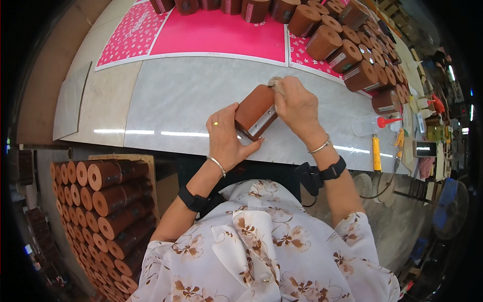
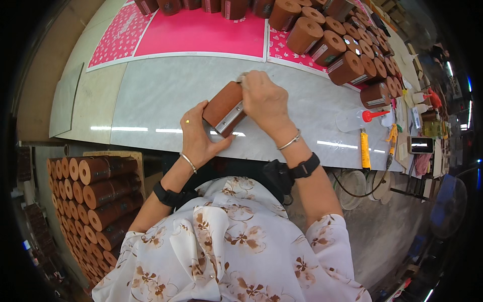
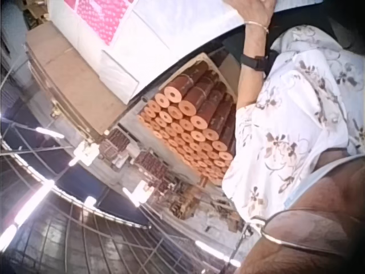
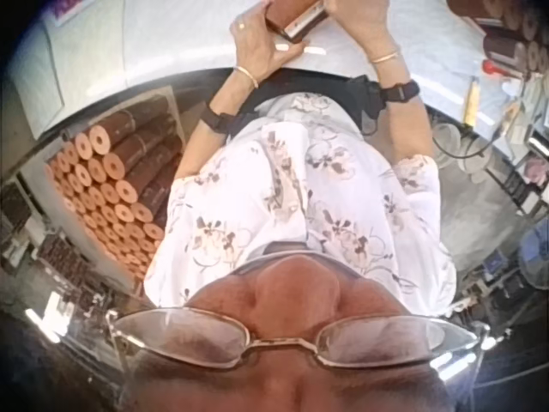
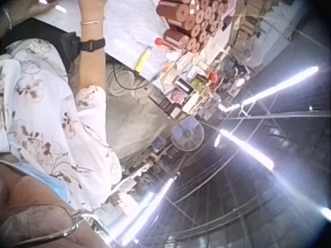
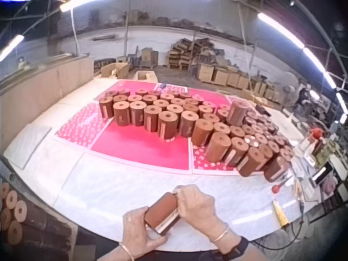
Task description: Applying glue to the ends of cylindrical wooden furniture components and wiping them with a cloth.
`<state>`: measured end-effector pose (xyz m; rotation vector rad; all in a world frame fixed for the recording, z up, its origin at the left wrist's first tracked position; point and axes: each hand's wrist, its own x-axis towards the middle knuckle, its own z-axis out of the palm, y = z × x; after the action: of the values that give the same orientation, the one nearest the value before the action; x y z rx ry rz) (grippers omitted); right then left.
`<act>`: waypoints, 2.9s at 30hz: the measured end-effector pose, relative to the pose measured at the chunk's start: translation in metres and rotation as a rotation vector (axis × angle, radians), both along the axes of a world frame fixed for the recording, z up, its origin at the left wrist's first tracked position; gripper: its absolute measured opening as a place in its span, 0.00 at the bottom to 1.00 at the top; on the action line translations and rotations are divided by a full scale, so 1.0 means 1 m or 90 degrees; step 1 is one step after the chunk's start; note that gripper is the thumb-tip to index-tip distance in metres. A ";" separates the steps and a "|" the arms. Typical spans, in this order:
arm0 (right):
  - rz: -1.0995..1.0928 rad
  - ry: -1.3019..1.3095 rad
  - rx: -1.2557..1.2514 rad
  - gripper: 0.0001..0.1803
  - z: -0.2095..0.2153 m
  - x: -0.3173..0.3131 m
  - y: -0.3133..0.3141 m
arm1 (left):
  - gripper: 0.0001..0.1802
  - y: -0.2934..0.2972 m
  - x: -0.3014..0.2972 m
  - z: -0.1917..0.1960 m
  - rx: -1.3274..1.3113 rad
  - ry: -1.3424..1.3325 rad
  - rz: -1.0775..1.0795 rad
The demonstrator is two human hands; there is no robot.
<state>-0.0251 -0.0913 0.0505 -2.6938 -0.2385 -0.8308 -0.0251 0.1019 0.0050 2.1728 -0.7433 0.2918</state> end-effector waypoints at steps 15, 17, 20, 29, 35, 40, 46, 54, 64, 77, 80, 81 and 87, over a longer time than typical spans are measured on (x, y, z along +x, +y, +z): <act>0.062 -0.028 -0.002 0.10 0.003 -0.017 0.018 | 0.45 -0.002 -0.005 -0.011 0.005 -0.020 -0.020; 0.179 -0.007 0.025 0.09 0.003 -0.036 0.056 | 0.46 0.000 -0.001 -0.020 0.056 -0.108 -0.019; 0.158 -0.068 0.006 0.08 0.015 -0.032 0.050 | 0.49 0.002 -0.004 -0.022 0.087 -0.135 -0.030; 0.054 -0.021 -0.029 0.11 0.012 -0.021 0.017 | 0.49 0.005 -0.013 -0.001 -0.014 0.072 -0.018; 0.085 0.014 -0.048 0.12 0.004 -0.033 0.035 | 0.44 0.004 0.001 -0.003 0.003 -0.077 -0.030; 0.139 -0.068 0.043 0.08 0.014 -0.021 0.038 | 0.45 0.000 -0.003 -0.007 0.004 -0.034 -0.044; -0.007 -0.028 -0.095 0.11 0.010 -0.015 0.013 | 0.48 0.001 -0.009 -0.004 0.012 -0.091 -0.044; 0.008 -0.014 -0.090 0.09 0.008 -0.021 0.028 | 0.49 0.000 -0.012 -0.004 -0.021 0.089 -0.047; 0.110 -0.034 -0.025 0.08 0.009 -0.027 0.028 | 0.46 -0.009 -0.009 -0.011 0.012 -0.096 -0.063; 0.046 0.015 -0.018 0.14 0.011 -0.048 0.030 | 0.49 -0.006 -0.011 -0.008 0.008 0.056 -0.055; 0.111 0.013 -0.026 0.15 0.014 -0.051 0.048 | 0.49 -0.003 -0.004 -0.013 0.037 -0.087 -0.061; 0.111 0.015 -0.037 0.15 0.014 -0.053 0.049 | 0.49 -0.001 -0.004 -0.008 0.056 -0.108 -0.073; -0.093 0.020 0.008 0.11 0.008 -0.040 -0.013 | 0.50 -0.003 -0.018 -0.003 0.049 0.035 -0.071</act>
<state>-0.0651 -0.1039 0.0588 -2.7356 -0.0282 -0.8264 -0.0434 0.0992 0.0019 2.1917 -0.8538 0.1475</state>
